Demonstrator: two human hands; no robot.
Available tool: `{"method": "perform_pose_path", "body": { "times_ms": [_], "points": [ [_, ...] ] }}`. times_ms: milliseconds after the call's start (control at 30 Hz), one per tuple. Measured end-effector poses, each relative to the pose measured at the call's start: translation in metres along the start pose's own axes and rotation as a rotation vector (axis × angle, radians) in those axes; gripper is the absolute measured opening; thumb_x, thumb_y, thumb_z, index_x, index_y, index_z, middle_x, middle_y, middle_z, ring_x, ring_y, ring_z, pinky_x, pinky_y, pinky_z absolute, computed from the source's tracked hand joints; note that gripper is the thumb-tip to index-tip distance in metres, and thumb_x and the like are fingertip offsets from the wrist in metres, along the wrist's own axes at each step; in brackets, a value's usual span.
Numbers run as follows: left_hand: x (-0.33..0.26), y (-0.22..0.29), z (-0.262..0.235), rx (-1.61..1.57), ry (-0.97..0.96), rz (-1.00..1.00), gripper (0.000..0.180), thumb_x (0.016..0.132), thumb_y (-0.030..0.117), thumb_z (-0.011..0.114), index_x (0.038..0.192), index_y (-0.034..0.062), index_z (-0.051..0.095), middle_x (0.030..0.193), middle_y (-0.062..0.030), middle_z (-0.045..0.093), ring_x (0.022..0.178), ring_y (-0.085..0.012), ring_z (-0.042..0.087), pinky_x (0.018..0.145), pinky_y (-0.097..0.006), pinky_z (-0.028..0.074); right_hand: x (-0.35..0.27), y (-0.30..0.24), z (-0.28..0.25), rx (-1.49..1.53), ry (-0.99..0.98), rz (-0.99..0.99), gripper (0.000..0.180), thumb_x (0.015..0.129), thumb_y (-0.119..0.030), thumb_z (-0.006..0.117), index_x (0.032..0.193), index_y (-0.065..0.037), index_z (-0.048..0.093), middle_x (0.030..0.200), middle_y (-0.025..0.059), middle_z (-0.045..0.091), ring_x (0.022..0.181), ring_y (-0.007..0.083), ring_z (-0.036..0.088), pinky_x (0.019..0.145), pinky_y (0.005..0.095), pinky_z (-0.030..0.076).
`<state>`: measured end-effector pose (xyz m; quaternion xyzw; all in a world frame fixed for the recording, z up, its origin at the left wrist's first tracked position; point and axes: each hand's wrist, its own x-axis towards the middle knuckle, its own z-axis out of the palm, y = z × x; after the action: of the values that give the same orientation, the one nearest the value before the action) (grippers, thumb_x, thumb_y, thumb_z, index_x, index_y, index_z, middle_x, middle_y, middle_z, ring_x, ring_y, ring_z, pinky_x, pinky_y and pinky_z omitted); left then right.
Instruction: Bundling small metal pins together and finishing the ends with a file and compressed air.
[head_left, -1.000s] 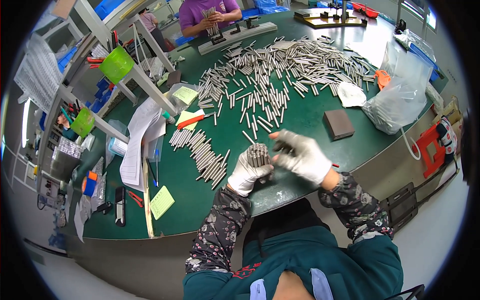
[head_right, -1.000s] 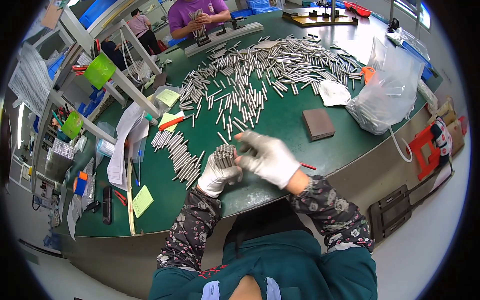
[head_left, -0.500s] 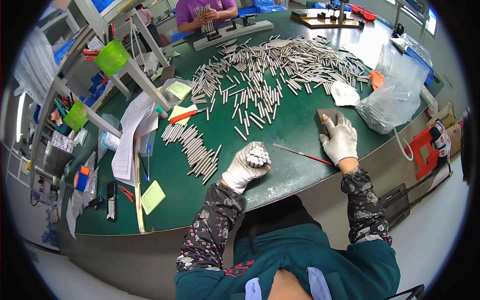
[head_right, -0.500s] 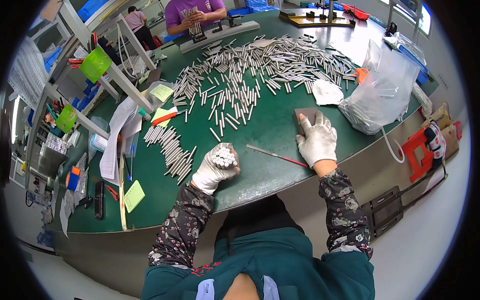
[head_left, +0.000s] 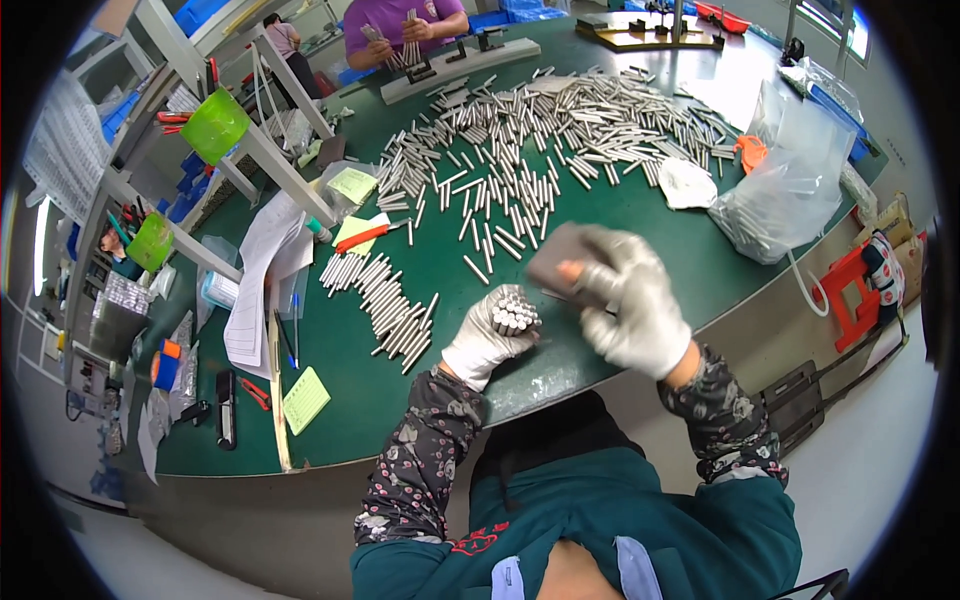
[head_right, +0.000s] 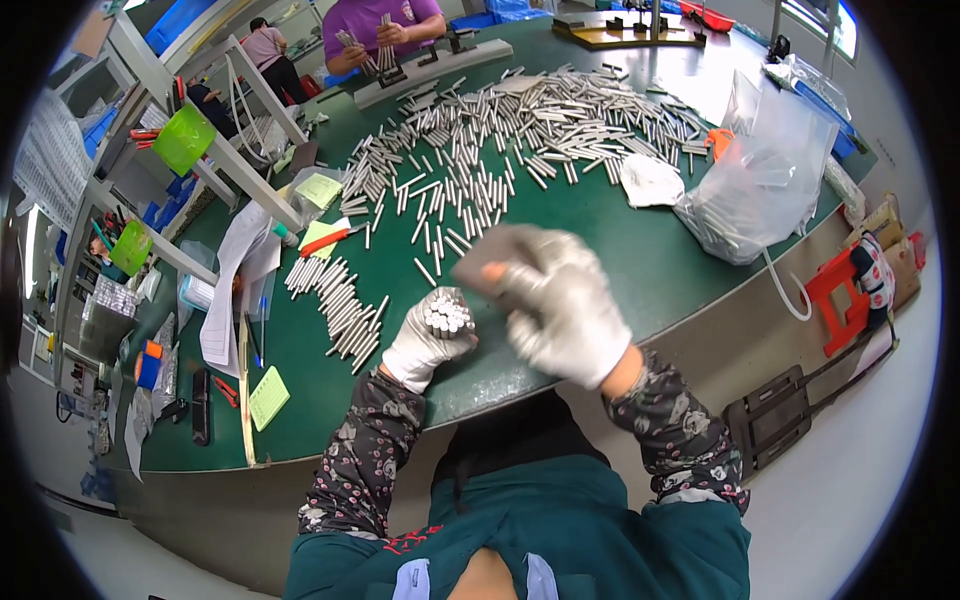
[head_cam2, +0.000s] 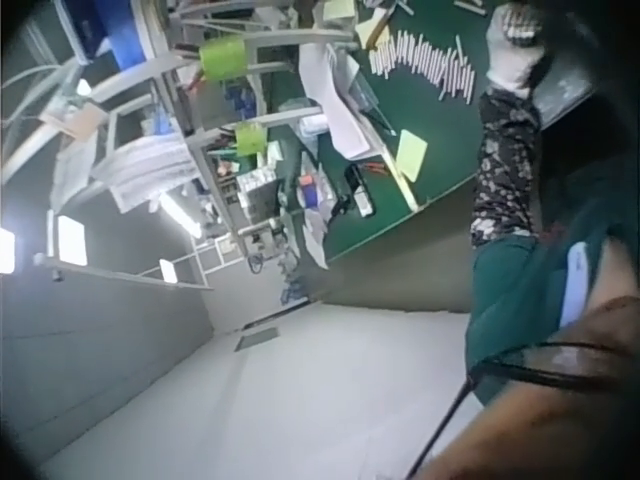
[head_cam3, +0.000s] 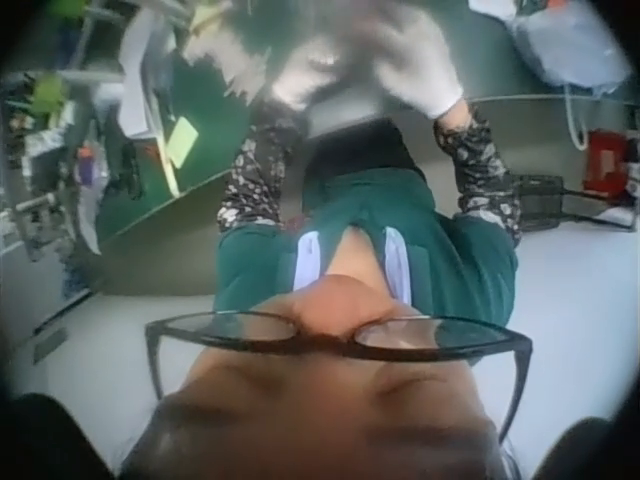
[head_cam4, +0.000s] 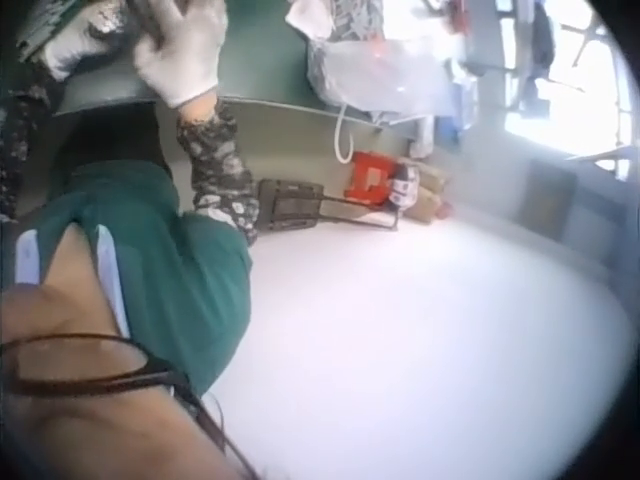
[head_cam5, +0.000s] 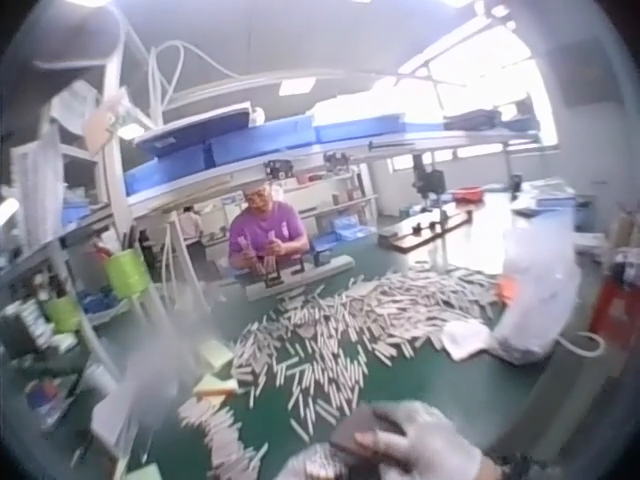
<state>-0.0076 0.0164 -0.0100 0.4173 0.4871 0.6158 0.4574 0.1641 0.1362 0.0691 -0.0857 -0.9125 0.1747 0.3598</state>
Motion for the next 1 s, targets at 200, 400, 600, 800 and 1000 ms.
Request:
{"method": "perform_pose_path", "body": {
  "times_ms": [200, 400, 600, 800, 1000],
  "points": [
    [-0.002, -0.008, 0.002, 0.003, 0.05, 0.045, 0.048, 0.061, -0.012, 0.064, 0.104, 0.0025, 0.047, 0.084, 0.0023, 0.055, 0.077, -0.0062, 0.053, 0.072, -0.019, 0.044, -0.008, 0.047, 0.011, -0.325, 0.064, 0.204, 0.032, 0.058, -0.007, 0.058, 0.09, -0.007, 0.064, 0.103, 0.0176, 0.054, 0.094, 0.0331, 0.05, 0.083, 0.0396, 0.04],
    [-0.001, -0.005, 0.003, 0.141, 0.079, 0.073, 0.049, 0.06, -0.01, 0.067, 0.104, 0.0016, 0.048, 0.083, 0.0025, 0.054, 0.075, -0.0056, 0.052, 0.069, -0.019, 0.044, -0.025, 0.065, 0.001, -0.379, -0.124, 0.263, 0.032, 0.059, -0.015, 0.063, 0.089, -0.008, 0.062, 0.107, 0.0157, 0.05, 0.103, 0.0302, 0.046, 0.084, 0.0384, 0.039],
    [-0.001, -0.006, 0.006, 0.086, 0.163, 0.01, 0.043, 0.062, -0.009, 0.067, 0.099, 0.0028, 0.048, 0.075, 0.0011, 0.055, 0.063, -0.0058, 0.051, 0.055, -0.019, 0.043, -0.031, 0.062, -0.015, -0.44, -0.002, 0.251, 0.034, 0.064, -0.023, 0.064, 0.093, -0.007, 0.059, 0.113, 0.0161, 0.049, 0.111, 0.0325, 0.041, 0.089, 0.0408, 0.036],
    [-0.002, -0.005, 0.01, 0.118, 0.153, 0.022, 0.043, 0.062, -0.009, 0.067, 0.098, 0.0027, 0.048, 0.076, 0.0014, 0.054, 0.064, -0.0055, 0.051, 0.057, -0.019, 0.043, 0.002, 0.133, -0.024, -0.853, -0.068, 0.244, 0.03, 0.073, -0.012, 0.05, 0.103, -0.007, 0.055, 0.112, 0.0122, 0.049, 0.109, 0.0251, 0.043, 0.084, 0.0364, 0.038],
    [-0.002, -0.002, 0.012, 0.078, 0.143, -0.041, 0.048, 0.061, -0.009, 0.068, 0.102, 0.0015, 0.047, 0.081, 0.0029, 0.054, 0.075, -0.0046, 0.051, 0.07, -0.018, 0.043, 0.015, 0.203, -0.023, -1.142, -0.371, 0.517, 0.022, 0.077, -0.015, 0.048, 0.093, -0.006, 0.062, 0.109, 0.0095, 0.052, 0.109, 0.0237, 0.044, 0.08, 0.0355, 0.038]
  ]
}}
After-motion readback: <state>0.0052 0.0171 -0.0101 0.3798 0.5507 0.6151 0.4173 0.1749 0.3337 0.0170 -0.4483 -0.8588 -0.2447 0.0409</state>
